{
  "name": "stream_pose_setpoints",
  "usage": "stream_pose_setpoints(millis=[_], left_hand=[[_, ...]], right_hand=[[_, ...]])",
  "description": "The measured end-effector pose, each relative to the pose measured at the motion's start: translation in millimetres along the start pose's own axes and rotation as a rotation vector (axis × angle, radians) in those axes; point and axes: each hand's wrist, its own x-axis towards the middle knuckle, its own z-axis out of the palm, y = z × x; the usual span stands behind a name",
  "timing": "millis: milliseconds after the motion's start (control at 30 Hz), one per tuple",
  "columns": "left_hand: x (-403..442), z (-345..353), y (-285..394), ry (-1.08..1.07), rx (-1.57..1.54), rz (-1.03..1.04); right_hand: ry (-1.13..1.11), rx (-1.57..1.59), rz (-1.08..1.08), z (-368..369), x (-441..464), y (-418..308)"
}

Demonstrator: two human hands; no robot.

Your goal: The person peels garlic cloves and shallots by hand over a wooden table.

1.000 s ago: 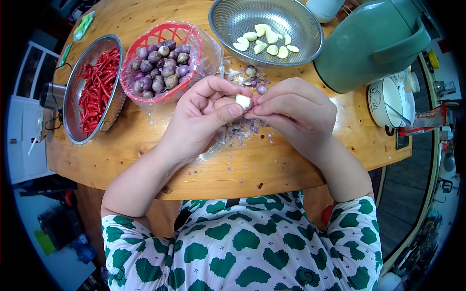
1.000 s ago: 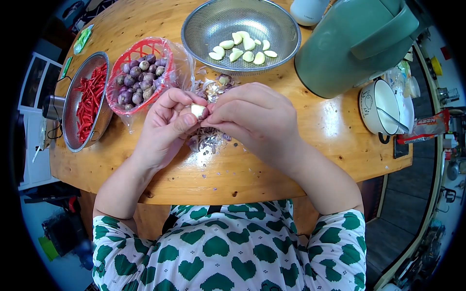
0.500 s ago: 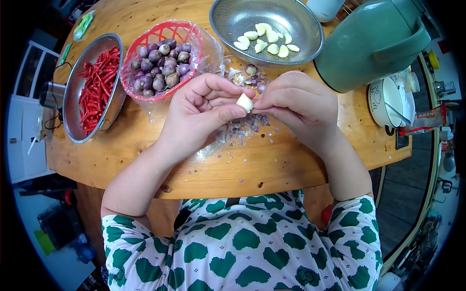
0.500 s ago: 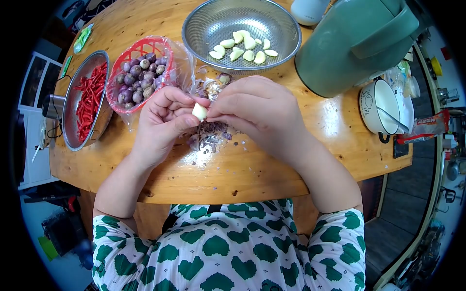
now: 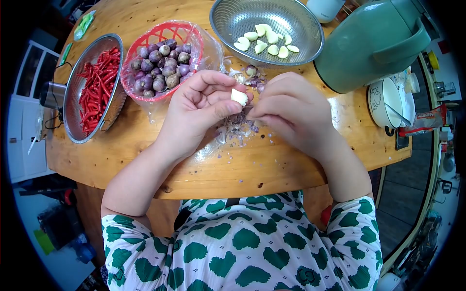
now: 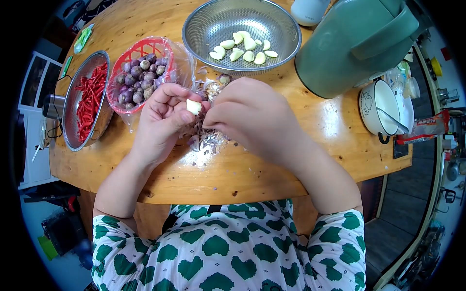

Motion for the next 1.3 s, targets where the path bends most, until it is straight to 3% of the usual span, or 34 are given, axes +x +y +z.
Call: stream_pose_setpoints(millis=[67, 367, 667, 767, 867, 1067, 1300], left_hand=[[-1.4, 0.7, -0.9, -0.026, -0.018, 0.012], [-1.8, 0.8, -9.2, -0.087, -0.066, 0.042], [-1.9, 2.2, -8.8, -0.073, -0.012, 0.056], [-2.0, 5.1, -4.1, -0.052, 0.052, -0.011], [-1.3, 0.6, -8.2, -0.096, 0.065, 0.088], [-2.4, -0.9, -7.2, -0.047, 0.031, 0.053], [-1.1, -3.1, -10.5, -0.06, -0.084, 0.032]], right_hand=[[0.095, 0.035, 0.043, 1.3, -0.4, 0.0], [0.107, -0.008, -0.029, 4.7, -8.3, 4.5], [0.062, 0.104, 0.097, 1.9, -7.3, 1.1], [0.036, 0.068, 0.059, 0.8, -7.4, 3.4], [0.009, 0.064, 0.046, -1.4, -7.4, 4.4], [-0.092, -0.001, 0.003, -0.5, 0.4, -1.5], [0.061, -0.017, 0.001, -1.5, -6.0, 3.5]])
